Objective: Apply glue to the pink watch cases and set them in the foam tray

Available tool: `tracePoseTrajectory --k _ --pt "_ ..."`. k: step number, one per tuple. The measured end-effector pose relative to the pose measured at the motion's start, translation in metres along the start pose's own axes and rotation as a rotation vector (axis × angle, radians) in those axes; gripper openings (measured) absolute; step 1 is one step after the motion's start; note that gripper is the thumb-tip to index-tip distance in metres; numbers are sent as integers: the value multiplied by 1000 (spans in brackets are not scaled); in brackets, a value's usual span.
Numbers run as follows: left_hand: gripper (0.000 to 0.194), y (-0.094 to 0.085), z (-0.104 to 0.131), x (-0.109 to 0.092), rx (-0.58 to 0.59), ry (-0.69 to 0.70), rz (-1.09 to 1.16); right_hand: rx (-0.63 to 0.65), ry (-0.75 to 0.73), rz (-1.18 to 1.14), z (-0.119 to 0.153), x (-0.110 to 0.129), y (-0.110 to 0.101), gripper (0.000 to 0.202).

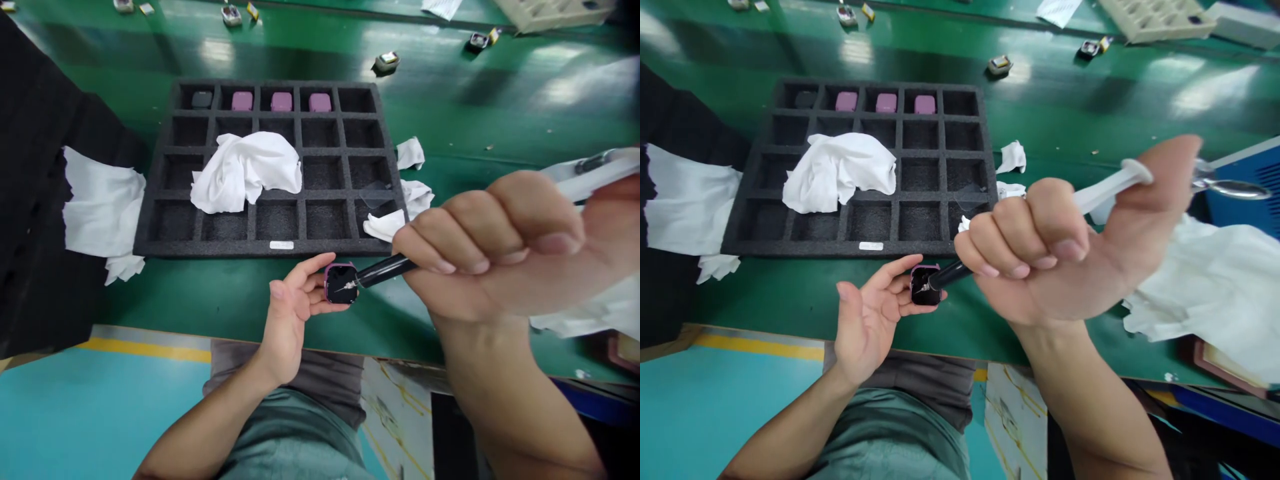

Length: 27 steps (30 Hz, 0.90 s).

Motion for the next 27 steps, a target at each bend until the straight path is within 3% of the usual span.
tracePoseTrajectory --k 3,16,21,27 --pt "89 0 0 0 5 -1 -15 139 -87 -65 -1 -3 5 66" --pt "90 -1 2 1 4 -9 -46 197 -5 -52 -1 -8 5 65" --pt "90 -1 2 1 5 -11 -43 193 -41 9 -3 -7 5 64" --pt "90 0 2 1 5 -8 -47 90 -16 75 -3 -7 4 65"
Point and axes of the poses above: each hand's wrist, its own z-axis away from the middle knuckle, its own y-axis out of the palm, x = y × z, the point moved 4 cm from there along -z, towards the middle knuckle, and after that the axes turned 13 degrees about z, right-handed, at the moved point
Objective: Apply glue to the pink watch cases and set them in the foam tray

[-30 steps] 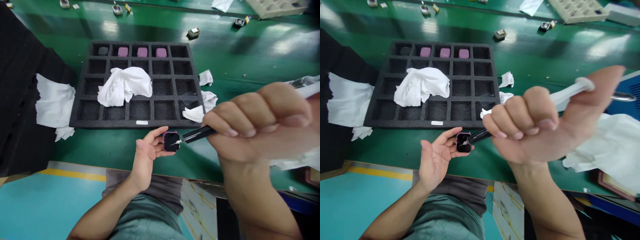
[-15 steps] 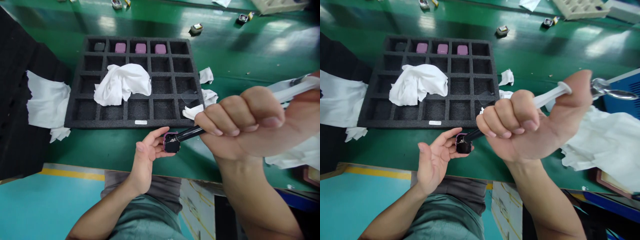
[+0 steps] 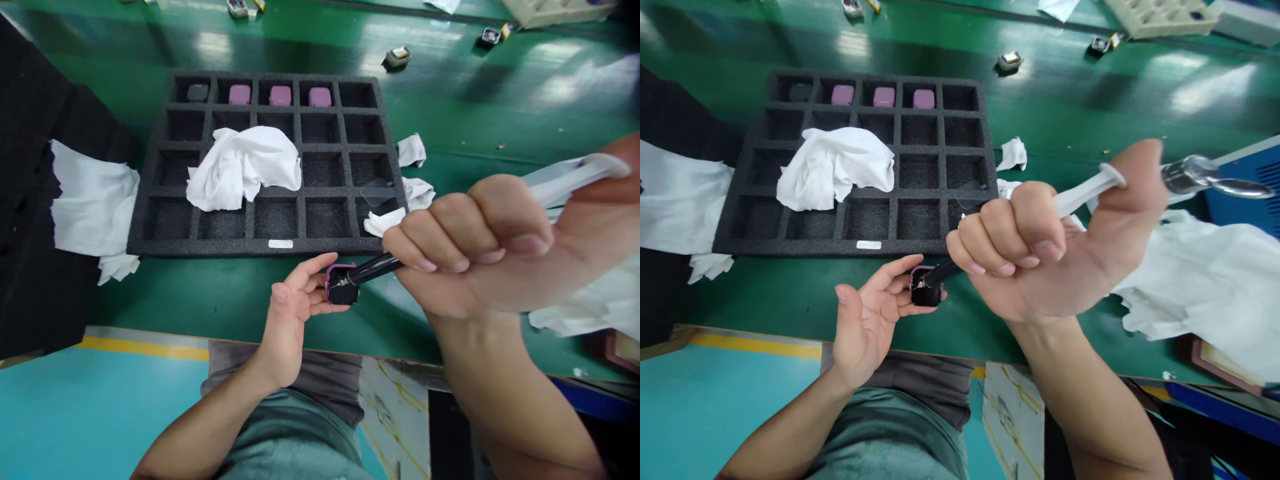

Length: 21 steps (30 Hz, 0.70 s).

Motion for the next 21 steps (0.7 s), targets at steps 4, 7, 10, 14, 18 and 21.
tracePoseTrajectory --k 4,7,10,14,18,21 --pt "90 0 0 0 3 -2 -3 9 -10 36 -2 -1 0 72" --pt "91 0 0 0 0 -3 -7 21 -25 17 -4 -1 0 74" --pt "91 0 0 0 -3 -4 -14 86 -9 32 -5 -1 5 74" --pt "92 1 0 0 -11 -7 -12 178 -1 37 -1 2 15 65" --pt "90 1 0 -1 -23 -8 -10 47 58 -2 4 2 16 62" --pt "90 1 1 -1 -24 -10 -10 86 44 -3 4 3 21 63"
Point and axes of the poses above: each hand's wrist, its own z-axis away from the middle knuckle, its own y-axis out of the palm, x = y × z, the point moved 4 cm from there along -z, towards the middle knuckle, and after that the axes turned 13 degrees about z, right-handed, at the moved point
